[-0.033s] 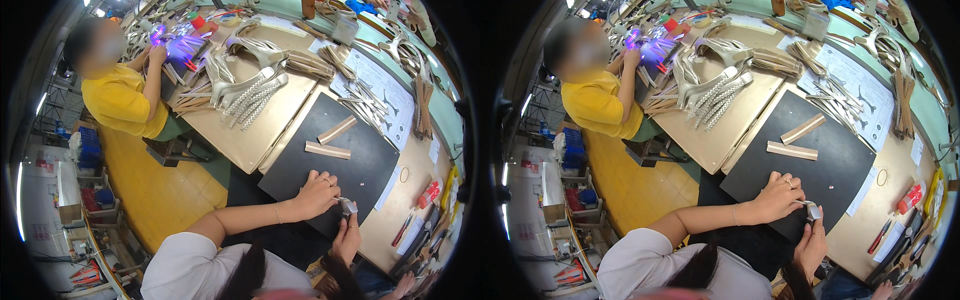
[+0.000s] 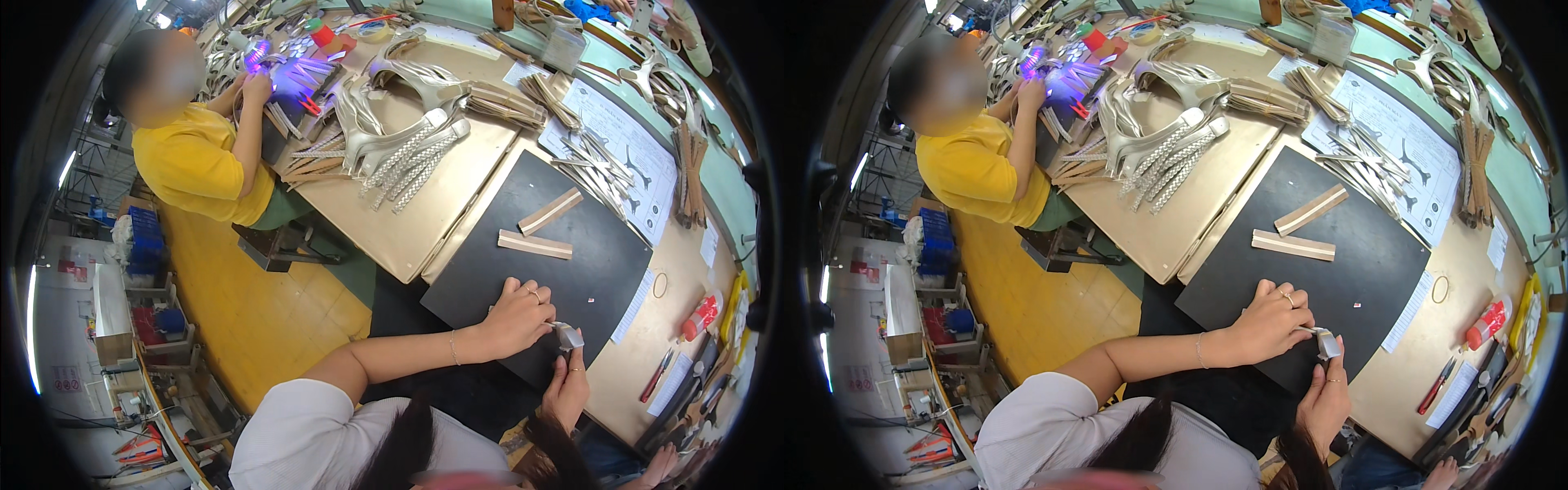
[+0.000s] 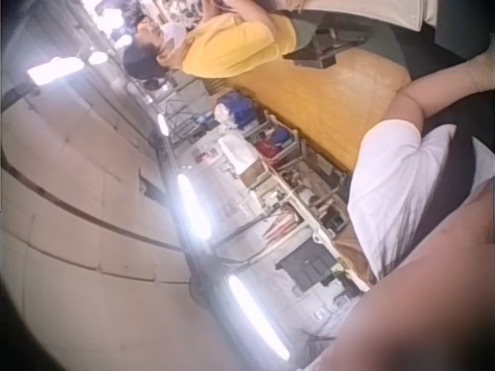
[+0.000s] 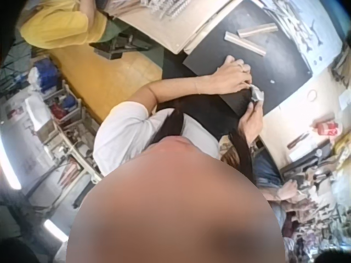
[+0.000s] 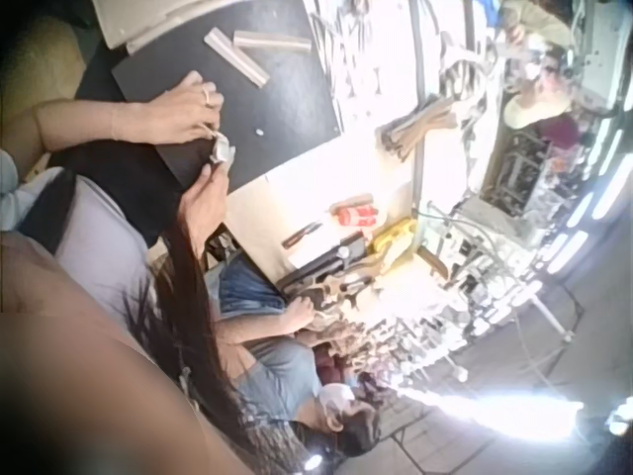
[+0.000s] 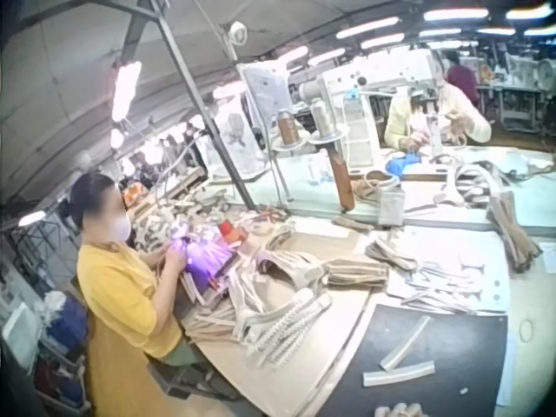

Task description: The person uses a hammer and a metal shaping tool to repeatedly strike and shape small wooden pieces on a workbench. They handle the pieces one at a time, repositioning them between strikes. Other workers are visible in the background performing similar tasks.

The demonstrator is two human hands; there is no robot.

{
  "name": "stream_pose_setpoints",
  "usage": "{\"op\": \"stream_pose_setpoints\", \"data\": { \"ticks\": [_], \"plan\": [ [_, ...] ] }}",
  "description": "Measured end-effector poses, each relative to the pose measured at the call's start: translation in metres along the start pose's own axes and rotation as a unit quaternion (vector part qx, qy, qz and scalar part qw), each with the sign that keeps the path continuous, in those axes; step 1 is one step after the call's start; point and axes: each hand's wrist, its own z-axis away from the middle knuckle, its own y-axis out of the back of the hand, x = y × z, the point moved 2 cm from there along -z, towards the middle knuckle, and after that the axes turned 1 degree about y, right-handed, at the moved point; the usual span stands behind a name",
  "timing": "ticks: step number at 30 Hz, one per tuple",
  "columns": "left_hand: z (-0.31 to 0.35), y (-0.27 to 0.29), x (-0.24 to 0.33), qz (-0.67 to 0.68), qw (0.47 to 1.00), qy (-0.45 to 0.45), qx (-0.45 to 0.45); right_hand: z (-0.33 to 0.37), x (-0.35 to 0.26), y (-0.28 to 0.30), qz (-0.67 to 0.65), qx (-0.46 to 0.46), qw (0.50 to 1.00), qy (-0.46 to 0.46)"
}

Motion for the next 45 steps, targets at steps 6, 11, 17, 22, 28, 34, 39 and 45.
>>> {"op": "stream_pose_setpoints", "data": {
  "ticks": [6,11,17,22,28,34,39,45],
  "plan": [
    [-0.002,0.001,-0.002,0.013,1.000,0.001,0.025,-0.003,0.003,-0.006,-0.028,0.022,0.999,0.023],
    [-0.002,0.000,-0.001,0.019,0.999,0.003,0.041,-0.004,0.000,-0.006,-0.012,0.032,0.998,0.048],
    [-0.005,-0.006,0.005,0.007,0.998,0.018,0.056,-0.005,0.001,-0.003,0.012,0.046,0.996,0.075],
    [-0.007,-0.006,0.009,-0.012,0.999,0.018,0.050,-0.007,0.004,-0.005,0.027,0.059,0.994,0.090],
    [-0.007,-0.003,0.008,-0.003,0.999,0.030,0.032,-0.006,0.007,-0.007,0.013,0.063,0.993,0.096],
    [-0.007,-0.002,0.007,-0.008,0.999,0.027,0.025,-0.006,0.007,-0.006,0.024,0.048,0.996,0.069],
    [-0.007,-0.004,0.006,-0.016,0.999,0.024,0.036,-0.006,0.008,-0.003,0.025,0.032,0.997,0.063],
    [-0.011,-0.001,0.010,-0.030,0.999,0.030,0.009,-0.013,0.013,0.004,-0.026,0.075,0.997,0.007]
  ]
}}
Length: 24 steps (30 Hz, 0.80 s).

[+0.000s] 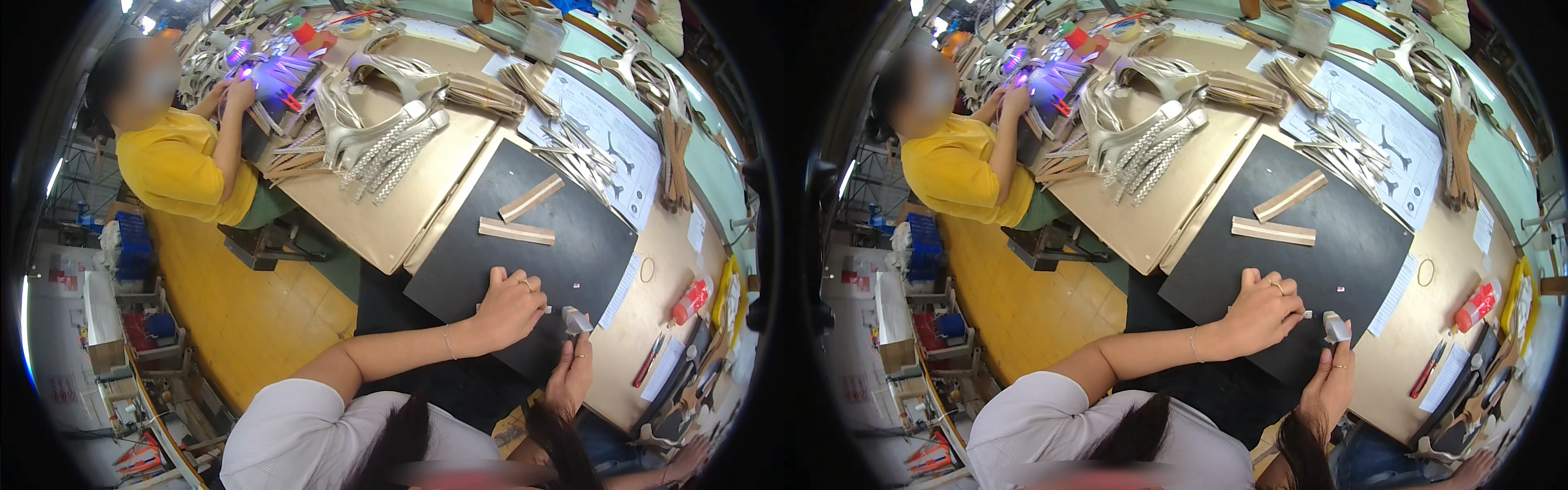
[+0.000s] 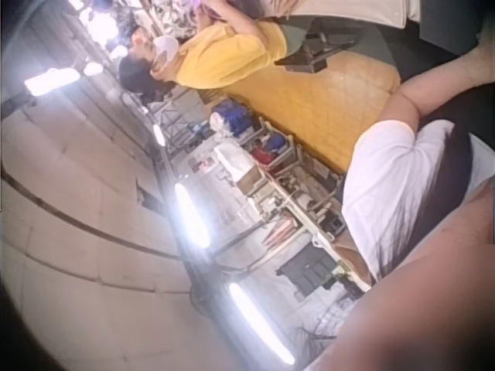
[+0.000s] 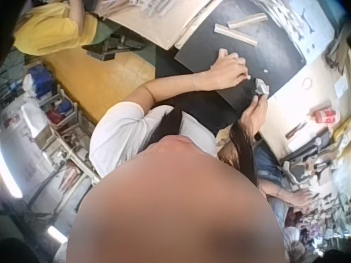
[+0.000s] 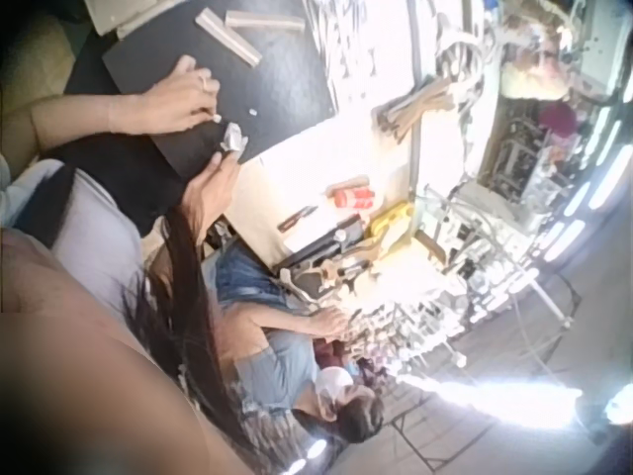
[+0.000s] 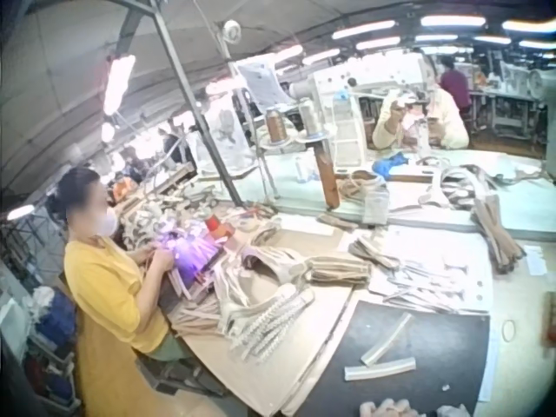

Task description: The person uses a hammer and a metal shaping tool to repeatedly strike and shape small wooden pieces on a workbench. They handle the pieces one at a time, repositioning them between strikes. Other workers are visible in the background performing similar tasks.

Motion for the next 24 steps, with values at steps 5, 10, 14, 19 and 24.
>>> {"op": "stream_pose_setpoints", "data": {
  "ticks": [5,10,14,19,24],
  "plan": [
    [-0.005,0.002,0.000,-0.057,0.998,-0.008,-0.010,0.001,-0.008,0.008,0.043,0.043,0.995,0.077],
    [-0.006,0.004,-0.002,-0.009,1.000,-0.001,-0.021,0.010,-0.010,0.014,0.059,0.060,0.994,0.077],
    [-0.007,0.007,-0.001,0.007,0.999,0.011,-0.038,0.012,-0.014,0.010,0.057,0.060,0.993,0.084],
    [-0.007,0.008,-0.001,0.007,0.999,0.018,-0.034,0.011,-0.022,0.004,0.060,0.046,0.992,0.106],
    [-0.005,0.006,0.000,0.000,1.000,0.009,-0.020,0.011,-0.023,0.001,0.063,0.032,0.992,0.107]
  ]
}}
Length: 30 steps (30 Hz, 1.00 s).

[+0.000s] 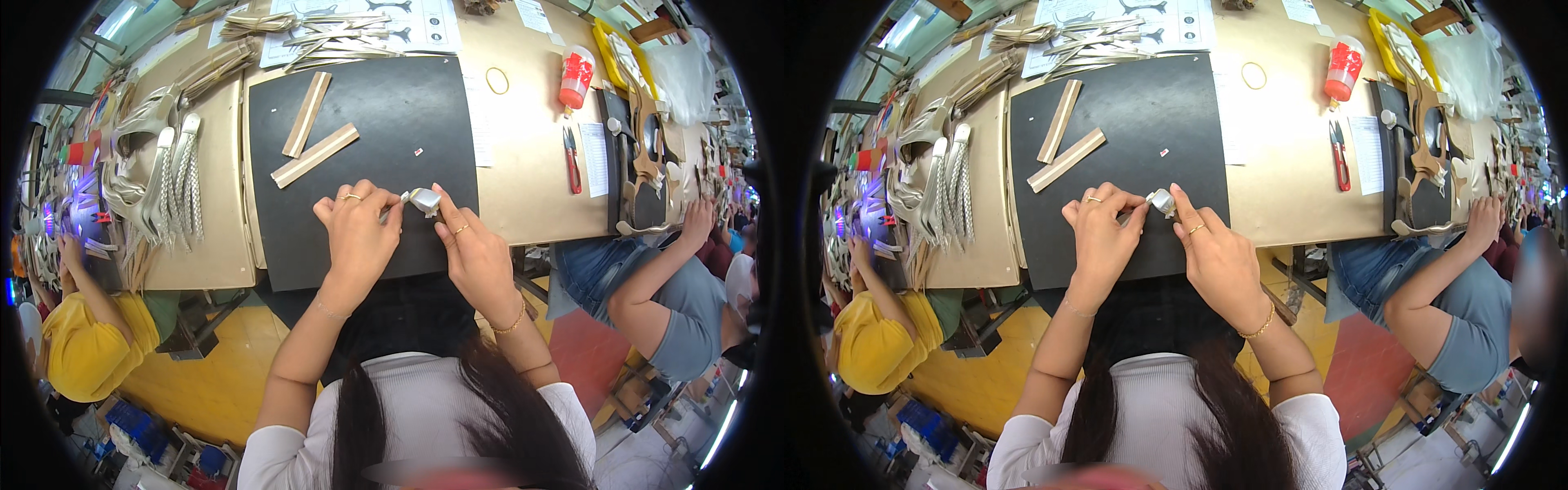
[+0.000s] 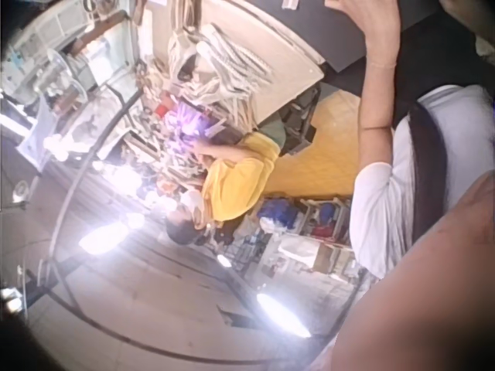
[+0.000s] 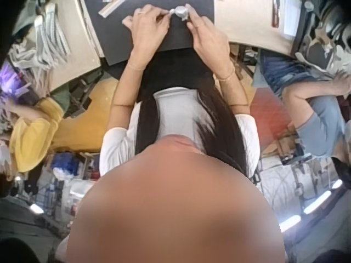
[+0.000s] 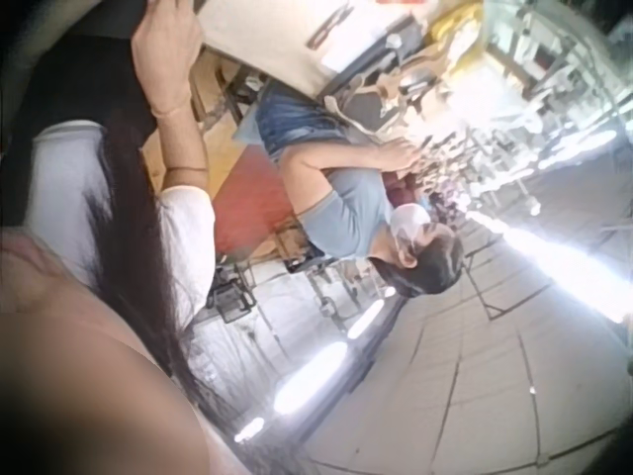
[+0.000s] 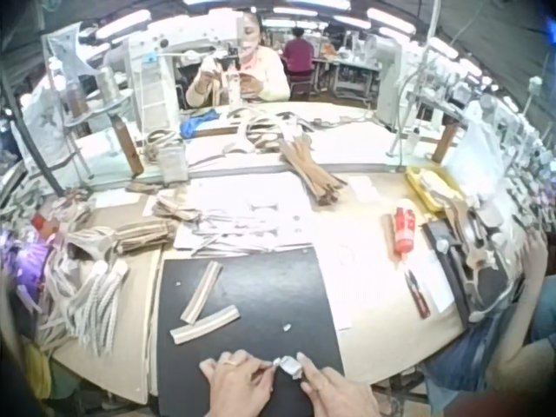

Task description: The person uses a hammer and a metal shaping tool to repeatedly strike and shape small wooden pieces on a workbench. They handle the pieces one at a time, repositioning them between strikes. Other workers are visible in the background performing similar tasks.

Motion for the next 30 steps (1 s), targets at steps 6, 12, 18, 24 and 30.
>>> {"op": "stream_pose_setpoints", "data": {
  "ticks": [6,12,18,24,30],
  "plan": [
    [-0.001,-0.001,-0.001,-0.003,1.000,-0.014,0.016,-0.003,0.001,-0.003,0.007,-0.005,1.000,-0.001],
    [0.001,-0.002,0.000,-0.024,0.998,-0.043,0.040,-0.005,-0.004,0.002,0.006,0.003,1.000,0.001],
    [0.004,-0.005,0.000,-0.041,0.995,-0.062,0.067,-0.007,-0.011,0.001,0.004,0.009,1.000,0.012],
    [0.004,-0.007,0.000,-0.038,0.993,-0.073,0.088,-0.011,-0.007,-0.002,-0.018,0.050,0.998,0.028],
    [0.006,-0.008,-0.001,-0.034,0.993,-0.075,0.087,-0.007,-0.006,-0.008,0.058,-0.016,0.998,0.003]
  ]
}}
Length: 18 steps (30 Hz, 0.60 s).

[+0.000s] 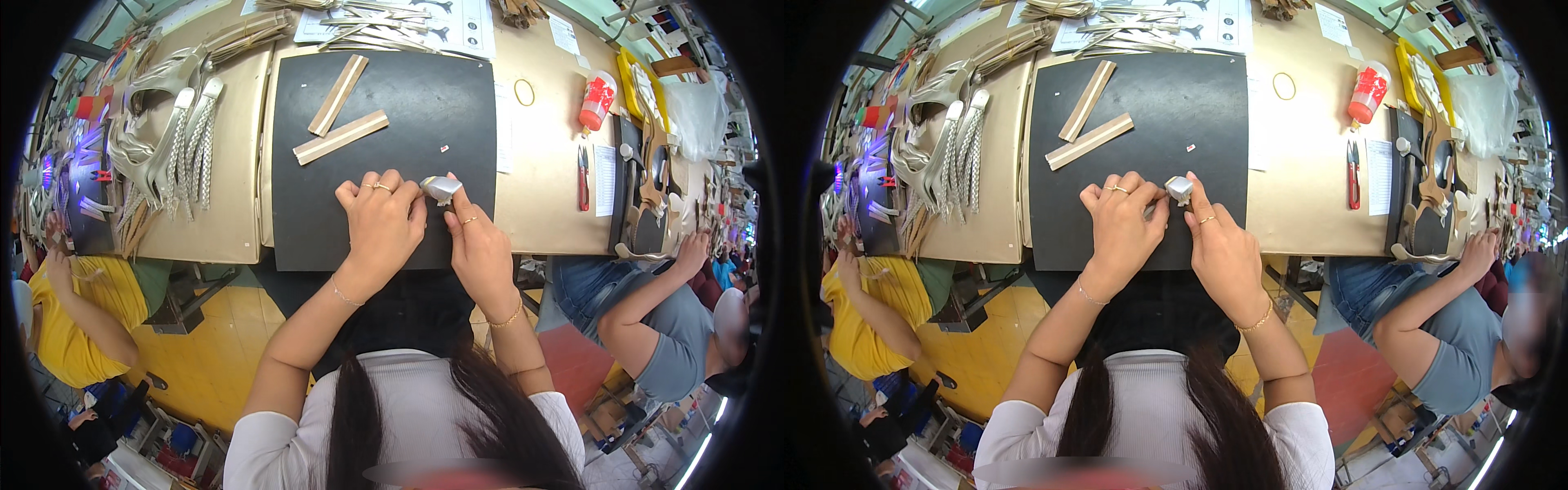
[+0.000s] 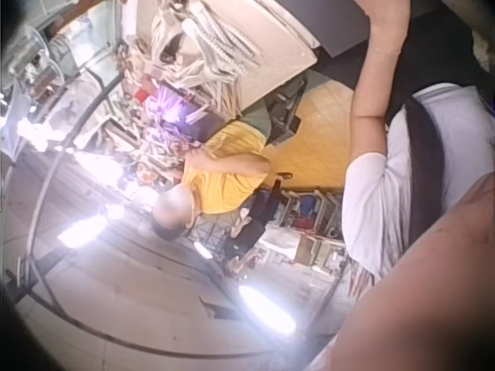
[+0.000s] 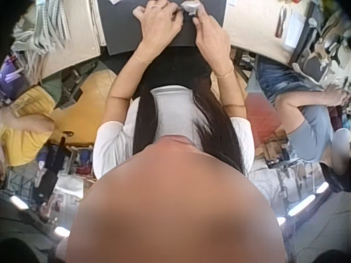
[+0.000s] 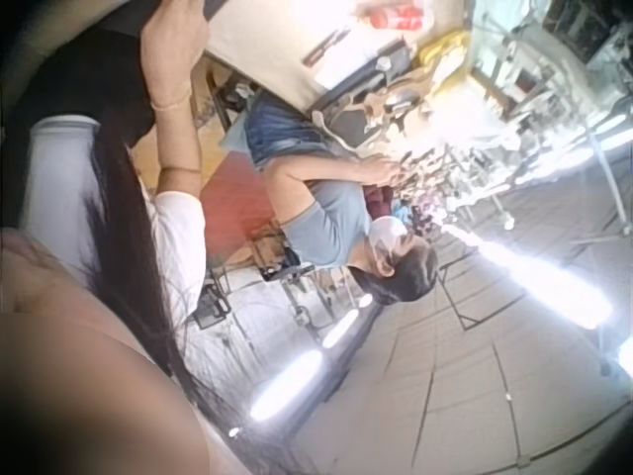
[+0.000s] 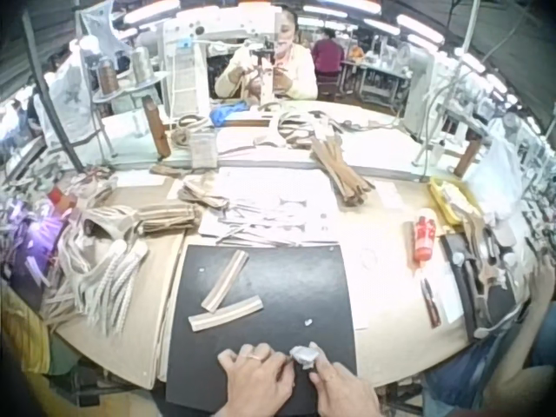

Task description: The person uses a hammer and a metal shaping tool to repeatedly strike and shape small wooden pieces on a workbench. They handle the pieces one at a time, repositioning them between strikes. Other workers are visible in the background performing similar tasks.

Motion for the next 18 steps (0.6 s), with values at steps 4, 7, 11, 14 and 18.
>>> {"op": "stream_pose_setpoints", "data": {
  "ticks": [4,7,11,14,18],
  "plan": [
    [-0.001,0.000,-0.001,-0.002,1.000,0.000,-0.004,0.002,0.000,0.003,-0.065,0.073,0.995,0.024],
    [0.000,0.000,0.000,-0.003,1.000,0.003,-0.008,0.002,0.001,0.001,-0.065,0.084,0.994,0.023],
    [0.003,0.003,-0.003,0.011,1.000,0.018,-0.020,-0.002,0.003,-0.006,0.001,0.007,1.000,0.001],
    [0.006,0.008,-0.010,0.033,0.999,0.026,-0.023,-0.002,0.005,-0.004,0.007,-0.004,1.000,-0.004],
    [0.008,0.008,-0.012,0.046,0.998,0.026,-0.025,-0.004,0.004,-0.001,0.012,-0.002,1.000,-0.005]
  ]
}}
